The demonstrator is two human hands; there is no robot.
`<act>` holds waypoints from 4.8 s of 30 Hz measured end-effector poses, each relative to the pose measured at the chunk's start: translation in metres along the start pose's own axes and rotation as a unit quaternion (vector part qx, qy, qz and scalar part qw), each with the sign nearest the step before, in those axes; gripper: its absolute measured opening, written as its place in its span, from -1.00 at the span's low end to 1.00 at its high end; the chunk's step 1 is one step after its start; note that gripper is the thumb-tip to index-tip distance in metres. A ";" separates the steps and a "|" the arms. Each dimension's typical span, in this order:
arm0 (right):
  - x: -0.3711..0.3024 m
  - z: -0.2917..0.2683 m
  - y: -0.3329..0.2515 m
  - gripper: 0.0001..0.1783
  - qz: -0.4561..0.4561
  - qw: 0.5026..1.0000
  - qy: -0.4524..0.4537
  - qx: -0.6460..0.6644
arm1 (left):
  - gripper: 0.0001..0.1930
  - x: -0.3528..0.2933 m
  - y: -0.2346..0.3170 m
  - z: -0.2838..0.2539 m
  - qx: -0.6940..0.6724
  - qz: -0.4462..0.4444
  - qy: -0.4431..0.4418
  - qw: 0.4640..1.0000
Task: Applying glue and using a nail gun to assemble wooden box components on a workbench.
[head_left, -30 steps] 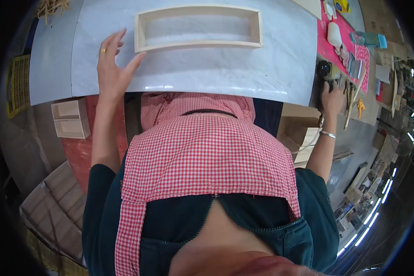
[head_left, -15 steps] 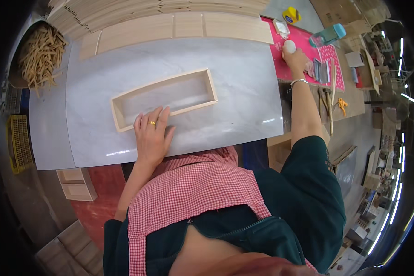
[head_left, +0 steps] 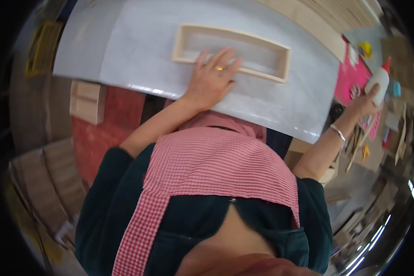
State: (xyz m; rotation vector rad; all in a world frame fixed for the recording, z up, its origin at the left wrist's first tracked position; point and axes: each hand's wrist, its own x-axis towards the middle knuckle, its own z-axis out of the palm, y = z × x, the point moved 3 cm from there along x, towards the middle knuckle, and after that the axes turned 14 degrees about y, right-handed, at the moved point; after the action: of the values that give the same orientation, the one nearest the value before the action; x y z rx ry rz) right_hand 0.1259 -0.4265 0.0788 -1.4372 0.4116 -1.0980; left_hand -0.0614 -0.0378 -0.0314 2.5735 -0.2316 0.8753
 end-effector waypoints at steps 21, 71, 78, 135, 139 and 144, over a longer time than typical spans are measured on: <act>-0.307 0.050 -0.066 -0.44 -0.068 0.835 -0.545 0.016 | -0.45 -0.049 0.007 0.003 -0.039 0.077 0.044 0.995; -0.250 0.071 -0.048 -0.45 -0.222 0.888 -0.402 -0.032 | -0.56 -0.040 0.011 -0.004 -0.062 0.048 0.008 0.997; -0.215 0.043 -0.043 -0.45 -0.243 0.897 -0.360 -0.082 | -0.57 -0.041 0.013 -0.004 -0.059 0.045 -0.002 0.997; -0.309 0.011 -0.072 -0.44 -0.051 0.887 -0.459 -0.003 | -0.63 -0.049 0.010 0.001 -0.082 0.045 0.022 0.995; -0.325 0.024 -0.073 -0.43 -0.096 0.879 -0.467 0.024 | -0.64 -0.050 0.005 0.005 -0.110 0.042 0.058 0.991; -0.325 0.028 -0.078 -0.45 -0.137 0.877 -0.461 0.012 | -0.65 -0.054 0.003 0.009 -0.152 0.014 0.041 0.987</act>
State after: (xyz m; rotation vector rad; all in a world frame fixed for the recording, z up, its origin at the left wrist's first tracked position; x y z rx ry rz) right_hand -0.0379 -0.1373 0.0331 -1.8427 -0.4999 -0.5056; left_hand -0.1001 -0.0426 -0.0704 2.2527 -0.3483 0.8780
